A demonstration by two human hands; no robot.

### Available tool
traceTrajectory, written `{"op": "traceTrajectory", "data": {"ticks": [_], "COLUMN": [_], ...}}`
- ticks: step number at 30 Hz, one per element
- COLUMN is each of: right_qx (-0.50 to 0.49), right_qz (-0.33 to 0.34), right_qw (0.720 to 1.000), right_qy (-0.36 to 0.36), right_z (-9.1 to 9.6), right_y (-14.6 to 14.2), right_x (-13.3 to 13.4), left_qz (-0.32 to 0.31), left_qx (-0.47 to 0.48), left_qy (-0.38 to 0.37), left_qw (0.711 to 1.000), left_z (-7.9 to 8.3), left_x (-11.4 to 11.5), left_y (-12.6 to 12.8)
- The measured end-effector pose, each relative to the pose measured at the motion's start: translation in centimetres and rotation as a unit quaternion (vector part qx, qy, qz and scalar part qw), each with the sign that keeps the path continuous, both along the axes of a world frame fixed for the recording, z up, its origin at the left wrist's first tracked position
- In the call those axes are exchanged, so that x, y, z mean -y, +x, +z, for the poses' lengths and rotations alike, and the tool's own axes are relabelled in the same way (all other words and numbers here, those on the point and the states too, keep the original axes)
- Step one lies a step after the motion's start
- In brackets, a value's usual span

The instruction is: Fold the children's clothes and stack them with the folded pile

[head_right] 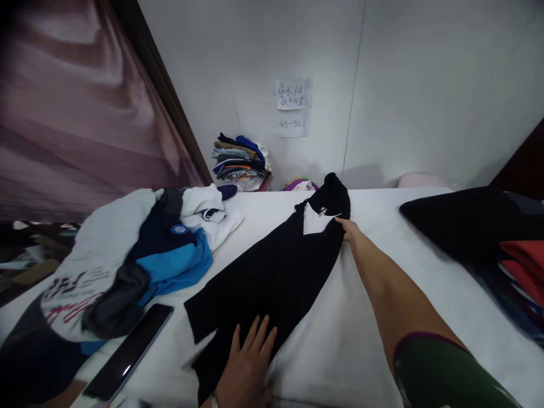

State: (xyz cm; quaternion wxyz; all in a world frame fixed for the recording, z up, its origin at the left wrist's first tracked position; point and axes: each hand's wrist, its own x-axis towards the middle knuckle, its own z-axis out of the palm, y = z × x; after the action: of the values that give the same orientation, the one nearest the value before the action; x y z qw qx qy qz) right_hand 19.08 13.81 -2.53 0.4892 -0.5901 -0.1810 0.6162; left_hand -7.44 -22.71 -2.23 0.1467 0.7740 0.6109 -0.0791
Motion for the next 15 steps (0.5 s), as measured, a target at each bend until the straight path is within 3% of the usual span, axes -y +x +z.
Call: {"op": "traceTrajectory", "data": {"ticks": [4,8,12,15], "right_qx": [0.009,-0.002,-0.011,0.0], "right_qz": [-0.046,-0.07,-0.078,-0.069], "right_qw": [0.999,0.997,0.995,0.995], "right_qy": [0.009,0.042,0.062,0.074], "right_z": [-0.8,-0.4,0.3,-0.2], "right_y": [0.9,3.2,6.9,9.9], "right_x": [0.1,3.0,8.9,15.7], "left_qz": [0.006,-0.018,-0.061,-0.087], "left_qx": [-0.024,-0.05,-0.052,-0.048], "left_qy": [0.007,0.002,-0.013,0.002], "left_qw": [1.0,0.999,0.997,0.995], "left_z": [0.3,0.7,0.6,0.7], "left_x": [-0.4,-0.6,-0.1,0.6], "left_y": [0.6,-0.1,-2.6,-5.0]}}
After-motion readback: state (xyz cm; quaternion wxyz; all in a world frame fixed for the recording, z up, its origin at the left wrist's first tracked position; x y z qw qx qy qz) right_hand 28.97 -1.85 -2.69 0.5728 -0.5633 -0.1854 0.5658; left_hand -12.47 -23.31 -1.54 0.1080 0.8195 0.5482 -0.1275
